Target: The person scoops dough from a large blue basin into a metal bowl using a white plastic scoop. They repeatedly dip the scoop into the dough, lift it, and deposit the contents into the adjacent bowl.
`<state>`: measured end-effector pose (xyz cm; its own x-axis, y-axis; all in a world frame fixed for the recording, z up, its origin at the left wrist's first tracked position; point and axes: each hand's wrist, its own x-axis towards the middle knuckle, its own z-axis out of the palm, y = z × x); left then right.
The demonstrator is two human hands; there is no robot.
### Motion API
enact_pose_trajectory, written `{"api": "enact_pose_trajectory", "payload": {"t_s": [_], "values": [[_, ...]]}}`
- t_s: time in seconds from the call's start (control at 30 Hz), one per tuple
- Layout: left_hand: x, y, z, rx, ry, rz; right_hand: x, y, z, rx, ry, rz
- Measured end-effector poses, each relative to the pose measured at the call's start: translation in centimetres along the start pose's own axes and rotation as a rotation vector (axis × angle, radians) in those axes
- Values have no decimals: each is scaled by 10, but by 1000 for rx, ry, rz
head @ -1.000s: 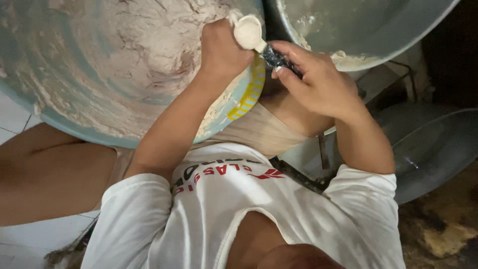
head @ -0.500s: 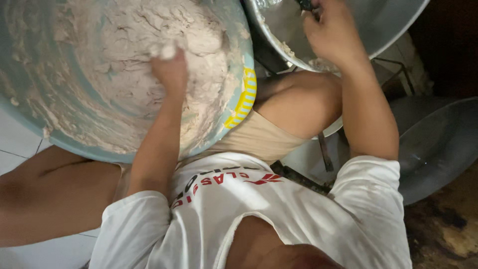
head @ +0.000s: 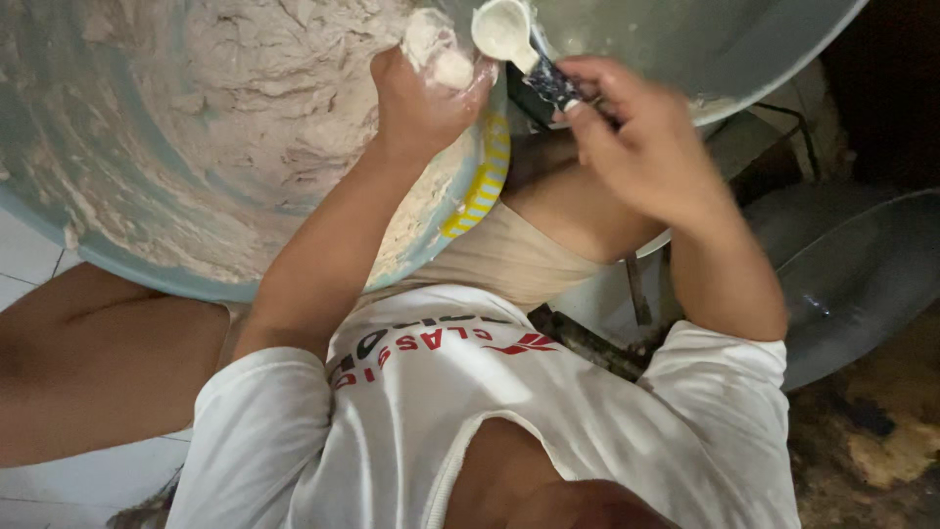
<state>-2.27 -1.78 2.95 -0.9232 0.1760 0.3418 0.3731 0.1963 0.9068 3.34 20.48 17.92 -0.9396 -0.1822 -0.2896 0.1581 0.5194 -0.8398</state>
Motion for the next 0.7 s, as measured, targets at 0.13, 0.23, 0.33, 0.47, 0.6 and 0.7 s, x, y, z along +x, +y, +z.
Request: {"api": "enact_pose_trajectory", "payload": {"t_s": [0.13, 0.23, 0.33, 0.47, 0.6, 0.7], "values": [[5, 6, 3, 164, -92, -117, 0, -16, 19, -414, 44, -158], [2, -4, 7, 253, -177, -269, 8, -13, 20, 95, -126, -10], [-6, -22, 8, 400, -165, -342, 12, -1, 6, 308, -203, 373], [-25, -48, 8, 650, -11, -355, 10, 19, -12, 133, 16, 203], [-43, -64, 14, 462, 85, -264, 23, 32, -19, -228, 154, -86], [-44, -67, 13, 225, -12, -267, 28, 32, -29, -439, 185, -73]]}}
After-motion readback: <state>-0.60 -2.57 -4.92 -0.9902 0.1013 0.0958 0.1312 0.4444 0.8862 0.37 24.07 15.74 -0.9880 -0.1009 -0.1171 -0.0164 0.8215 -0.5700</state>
